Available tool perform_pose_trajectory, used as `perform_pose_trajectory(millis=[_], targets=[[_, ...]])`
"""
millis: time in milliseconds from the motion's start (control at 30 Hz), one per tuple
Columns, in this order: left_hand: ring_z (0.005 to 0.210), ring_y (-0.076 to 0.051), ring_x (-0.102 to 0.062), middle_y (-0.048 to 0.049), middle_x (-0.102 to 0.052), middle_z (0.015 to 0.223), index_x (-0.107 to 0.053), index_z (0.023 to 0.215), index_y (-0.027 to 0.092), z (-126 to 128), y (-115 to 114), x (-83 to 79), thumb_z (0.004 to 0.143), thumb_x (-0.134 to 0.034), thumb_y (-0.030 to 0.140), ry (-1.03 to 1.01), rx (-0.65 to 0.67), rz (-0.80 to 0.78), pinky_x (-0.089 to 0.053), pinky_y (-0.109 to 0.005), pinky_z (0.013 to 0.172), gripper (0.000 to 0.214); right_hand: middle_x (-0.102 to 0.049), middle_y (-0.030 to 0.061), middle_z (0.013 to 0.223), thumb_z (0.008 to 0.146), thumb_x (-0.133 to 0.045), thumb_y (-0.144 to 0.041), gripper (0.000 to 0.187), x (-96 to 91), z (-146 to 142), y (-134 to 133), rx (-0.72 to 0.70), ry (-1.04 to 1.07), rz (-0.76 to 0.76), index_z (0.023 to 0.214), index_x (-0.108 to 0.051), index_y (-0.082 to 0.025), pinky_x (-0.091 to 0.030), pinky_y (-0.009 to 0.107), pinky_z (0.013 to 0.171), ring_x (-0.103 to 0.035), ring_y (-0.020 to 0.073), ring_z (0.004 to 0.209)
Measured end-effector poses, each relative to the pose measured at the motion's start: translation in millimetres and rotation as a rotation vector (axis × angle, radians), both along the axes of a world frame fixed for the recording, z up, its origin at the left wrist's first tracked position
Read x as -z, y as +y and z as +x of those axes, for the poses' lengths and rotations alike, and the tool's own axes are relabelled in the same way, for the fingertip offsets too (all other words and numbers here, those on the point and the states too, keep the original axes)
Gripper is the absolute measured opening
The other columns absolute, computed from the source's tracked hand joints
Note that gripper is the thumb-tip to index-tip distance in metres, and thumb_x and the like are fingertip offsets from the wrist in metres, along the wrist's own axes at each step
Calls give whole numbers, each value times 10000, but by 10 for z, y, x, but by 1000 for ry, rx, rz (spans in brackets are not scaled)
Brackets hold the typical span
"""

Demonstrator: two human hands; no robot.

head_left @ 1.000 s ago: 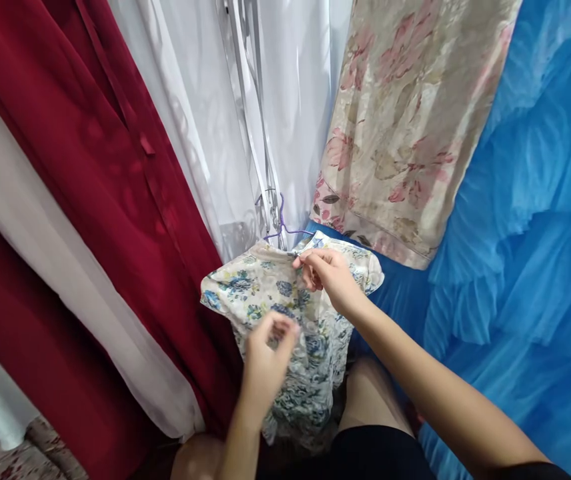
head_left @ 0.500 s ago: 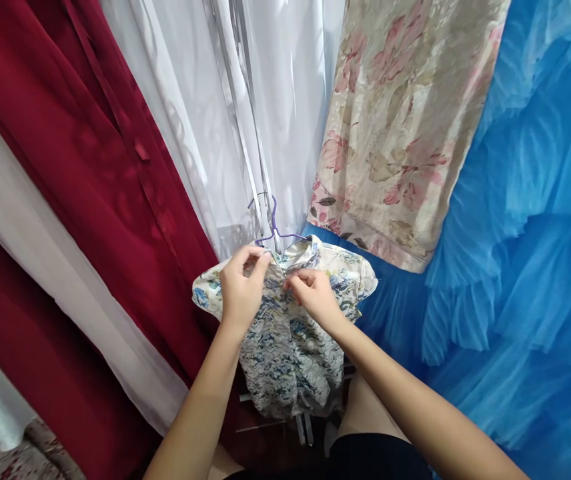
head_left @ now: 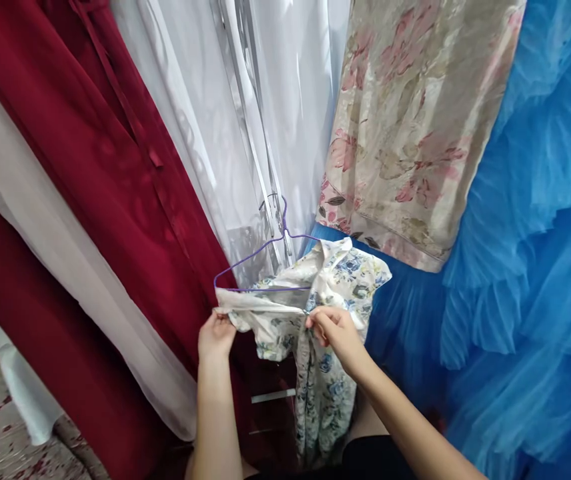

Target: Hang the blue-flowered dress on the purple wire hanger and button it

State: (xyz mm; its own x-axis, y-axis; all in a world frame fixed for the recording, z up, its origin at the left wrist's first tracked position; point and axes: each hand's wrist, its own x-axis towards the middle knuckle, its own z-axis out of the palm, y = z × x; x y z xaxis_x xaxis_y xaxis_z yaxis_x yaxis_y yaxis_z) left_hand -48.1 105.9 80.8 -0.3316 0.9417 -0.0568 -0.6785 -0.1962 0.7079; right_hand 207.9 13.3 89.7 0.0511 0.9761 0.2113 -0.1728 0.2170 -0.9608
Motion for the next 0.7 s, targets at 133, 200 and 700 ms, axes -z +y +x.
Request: perform_pose_trajectory(millis=[133, 200, 700], targets=[[649, -139, -613, -31, -599, 712, -540, 744, 154, 378, -342, 479, 908, -469, 50, -130, 117, -114, -542, -285, 706, 206, -419, -58, 428, 803, -633, -400, 267, 443, 228, -185, 201, 296, -89, 693, -669, -159, -216, 232, 438, -311, 82, 412], [770, -175, -664, -76, -659, 846, -593, 800, 148, 563, -505, 624, 910, -506, 103, -184, 183, -136, -551, -327, 762, 147, -393, -62, 442, 780, -671, -383, 246, 710, 365, -294, 306, 425, -131, 662, -643, -169, -250, 235, 434, -318, 84, 417], [987, -238, -588, -89, -600, 1004, -694, 872, 170, 1336, -1540, 23, 911, -651, 362, 626, 689, 461, -447, -333, 896, 200, -667, 59, 786, 795, -706, -505, 301, 770, 94, -651, 86, 156, -136, 716, -695, -215, -509, 347, 777, -612, 251, 836]])
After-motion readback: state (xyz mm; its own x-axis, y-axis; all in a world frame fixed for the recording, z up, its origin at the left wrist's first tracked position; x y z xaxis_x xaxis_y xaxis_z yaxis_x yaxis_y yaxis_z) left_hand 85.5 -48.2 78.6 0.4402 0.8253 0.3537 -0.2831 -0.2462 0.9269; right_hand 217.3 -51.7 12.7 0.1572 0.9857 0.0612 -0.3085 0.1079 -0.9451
